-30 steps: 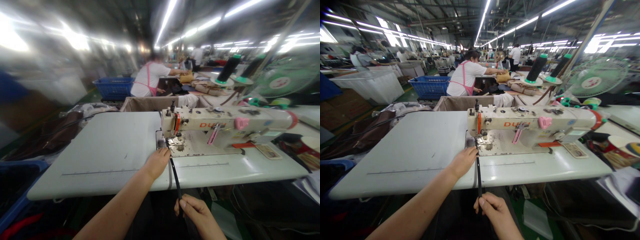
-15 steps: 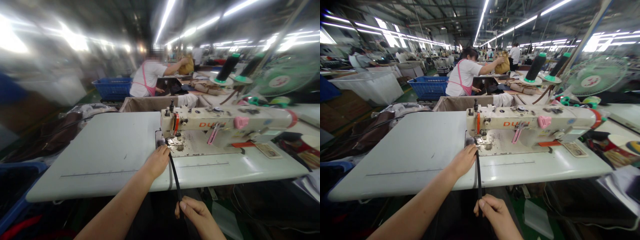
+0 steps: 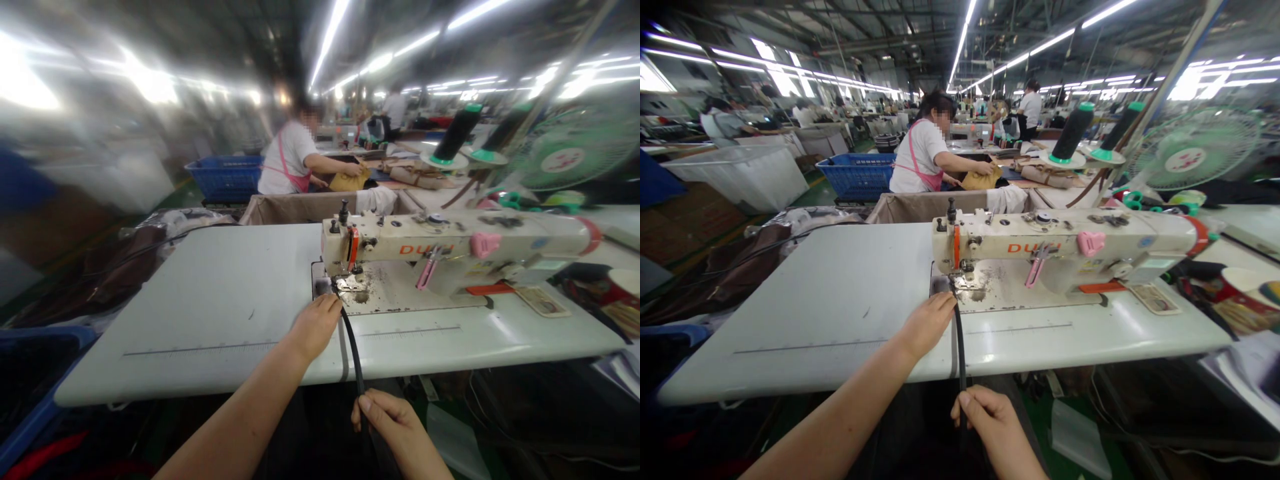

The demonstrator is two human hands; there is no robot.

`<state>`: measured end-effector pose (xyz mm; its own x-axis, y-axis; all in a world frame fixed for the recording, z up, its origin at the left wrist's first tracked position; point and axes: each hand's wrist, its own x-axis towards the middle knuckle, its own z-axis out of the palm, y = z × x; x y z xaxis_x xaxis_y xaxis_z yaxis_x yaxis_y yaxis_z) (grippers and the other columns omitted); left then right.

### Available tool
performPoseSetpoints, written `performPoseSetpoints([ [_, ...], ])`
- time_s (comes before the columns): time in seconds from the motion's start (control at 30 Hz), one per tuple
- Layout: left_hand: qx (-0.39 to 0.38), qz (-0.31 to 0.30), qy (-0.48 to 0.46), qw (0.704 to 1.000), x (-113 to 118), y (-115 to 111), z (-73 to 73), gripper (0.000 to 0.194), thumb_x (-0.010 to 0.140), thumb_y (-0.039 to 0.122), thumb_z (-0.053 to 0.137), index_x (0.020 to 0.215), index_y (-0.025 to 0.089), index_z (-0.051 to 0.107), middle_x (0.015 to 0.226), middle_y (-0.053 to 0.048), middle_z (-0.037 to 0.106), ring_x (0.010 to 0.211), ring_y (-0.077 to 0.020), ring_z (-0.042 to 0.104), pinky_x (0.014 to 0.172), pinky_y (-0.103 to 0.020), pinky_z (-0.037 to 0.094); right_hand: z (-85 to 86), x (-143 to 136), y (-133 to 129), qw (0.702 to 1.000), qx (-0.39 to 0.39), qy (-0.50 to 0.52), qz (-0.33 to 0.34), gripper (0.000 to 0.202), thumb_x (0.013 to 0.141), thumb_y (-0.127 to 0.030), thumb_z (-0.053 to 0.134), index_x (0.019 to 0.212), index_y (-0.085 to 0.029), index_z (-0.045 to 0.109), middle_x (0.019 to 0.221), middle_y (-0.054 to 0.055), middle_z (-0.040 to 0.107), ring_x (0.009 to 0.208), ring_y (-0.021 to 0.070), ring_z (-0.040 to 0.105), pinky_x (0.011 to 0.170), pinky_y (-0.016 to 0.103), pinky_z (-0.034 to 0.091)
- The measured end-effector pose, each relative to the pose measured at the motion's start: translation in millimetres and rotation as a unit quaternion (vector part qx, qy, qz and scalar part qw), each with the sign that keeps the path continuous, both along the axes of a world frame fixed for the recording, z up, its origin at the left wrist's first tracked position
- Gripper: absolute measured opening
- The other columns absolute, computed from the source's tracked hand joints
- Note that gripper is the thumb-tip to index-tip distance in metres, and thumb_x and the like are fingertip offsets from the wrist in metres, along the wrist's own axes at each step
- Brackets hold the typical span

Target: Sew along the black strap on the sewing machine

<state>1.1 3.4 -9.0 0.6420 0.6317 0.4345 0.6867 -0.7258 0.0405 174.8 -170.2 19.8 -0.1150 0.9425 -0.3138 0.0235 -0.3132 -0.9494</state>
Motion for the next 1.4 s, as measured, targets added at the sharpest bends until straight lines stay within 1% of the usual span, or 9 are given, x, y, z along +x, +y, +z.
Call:
performPoseSetpoints([
  [0.13, -0.015, 0.013, -0.009, 1.0, 1.3, 0.7, -0.1, 0.02, 0.104, 0.014, 0.053, 0.121, 0.015, 0.063, 0.131, -0.015, 0.068, 0.123, -0.0245, 0.067, 0.113, -0.042, 0.053, -0.3, -1.1, 0.3, 1.0, -0.009, 0.017, -0.018, 0.061, 0.084, -0.079, 0.071, 0.069, -0.02, 0.077, 0.067, 0.002, 0.065, 0.069, 0.02, 0.054, 0.07, 0.032, 0.039],
  [0.27, -0.007, 0.006, 0.004, 1.0, 0.6, -0.2, 0.6, 0.024, 0.103, 0.01, 0.052, 0.124, 0.014, 0.062, 0.126, -0.013, 0.069, 0.119, -0.0238, 0.067, 0.112, -0.04, 0.053, -2.5, 0.4, -0.8, 1.0, 0.0, 0.025, -0.003, 0.059, 0.085, -0.077, 0.072, 0.071, -0.02, 0.076, 0.071, 0.002, 0.066, 0.072, 0.0204, 0.055, 0.071, 0.032, 0.04],
  [0.37, -0.005, -0.001, 0.007, 1.0, -0.6, -0.8, 1.8, 0.02, 0.102, 0.01, 0.053, 0.118, 0.015, 0.064, 0.124, -0.012, 0.07, 0.115, -0.0237, 0.069, 0.11, -0.039, 0.055, -4.0, 2.4, -1.2, 1.0, 0.025, 0.014, 0.012, 0.054, 0.088, -0.072, 0.072, 0.072, -0.02, 0.075, 0.072, 0.001, 0.063, 0.072, 0.0194, 0.052, 0.07, 0.031, 0.039],
  [0.47, -0.008, -0.004, 0.01, 1.0, -0.9, -0.7, 2.5, 0.018, 0.102, 0.01, 0.054, 0.115, 0.017, 0.065, 0.122, -0.012, 0.07, 0.115, -0.024, 0.069, 0.109, -0.04, 0.056, -3.6, 3.2, 0.9, 0.998, 0.056, 0.0, 0.003, 0.05, 0.085, -0.068, 0.078, 0.07, -0.021, 0.072, 0.073, 0.0, 0.06, 0.074, 0.0195, 0.051, 0.072, 0.031, 0.041],
  [0.6, -0.011, 0.0, 0.015, 1.0, -0.5, -1.3, 2.5, 0.02, 0.103, 0.01, 0.051, 0.117, 0.016, 0.063, 0.124, -0.013, 0.07, 0.116, -0.0242, 0.069, 0.109, -0.042, 0.056, -0.1, 0.4, 8.4, 0.998, 0.056, 0.0, -0.018, 0.045, 0.085, -0.066, 0.079, 0.077, -0.022, 0.079, 0.079, 0.003, 0.07, 0.081, 0.0226, 0.06, 0.078, 0.032, 0.046],
  [0.77, -0.034, 0.0, 0.007, 0.999, -0.5, -2.9, 5.5, 0.022, 0.103, 0.008, 0.049, 0.119, 0.016, 0.062, 0.123, -0.012, 0.069, 0.114, -0.0231, 0.069, 0.108, -0.04, 0.056, 7.2, -5.8, 19.6, 0.999, 0.008, 0.026, -0.021, 0.054, 0.082, -0.074, 0.078, 0.089, -0.02, 0.083, 0.068, 0.003, 0.075, 0.067, 0.0203, 0.059, 0.066, 0.031, 0.045],
  [1.07, -0.043, -0.007, 0.017, 0.999, 1.4, -5.3, 15.6, 0.021, 0.101, 0.005, 0.05, 0.116, 0.014, 0.062, 0.118, -0.013, 0.069, 0.113, -0.0247, 0.068, 0.106, -0.039, 0.055, 8.0, -4.6, 32.7, 0.997, 0.002, -0.007, -0.079, 0.064, 0.073, -0.082, 0.079, 0.078, -0.018, 0.082, 0.068, 0.007, 0.075, 0.068, 0.0234, 0.06, 0.067, 0.035, 0.046],
  [1.23, -0.045, -0.002, 0.024, 0.999, 3.4, -6.8, 22.5, 0.022, 0.102, 0.006, 0.05, 0.119, 0.013, 0.063, 0.12, -0.013, 0.069, 0.114, -0.024, 0.067, 0.109, -0.037, 0.052, 16.7, -9.4, 33.0, 0.992, -0.029, 0.032, -0.119, 0.054, 0.079, -0.072, 0.082, 0.075, -0.018, 0.08, 0.067, 0.005, 0.072, 0.069, 0.023, 0.061, 0.068, 0.034, 0.047],
  [1.4, -0.034, 0.0, 0.014, 0.999, 7.8, -6.5, 18.8, 0.019, 0.103, 0.009, 0.05, 0.116, 0.012, 0.065, 0.117, -0.013, 0.069, 0.113, -0.0242, 0.068, 0.109, -0.038, 0.052, 20.3, -13.7, 33.2, 0.989, -0.043, 0.051, -0.129, 0.051, 0.079, -0.068, 0.084, 0.067, -0.018, 0.078, 0.072, 0.008, 0.074, 0.08, 0.027, 0.066, 0.081, 0.037, 0.051],
])
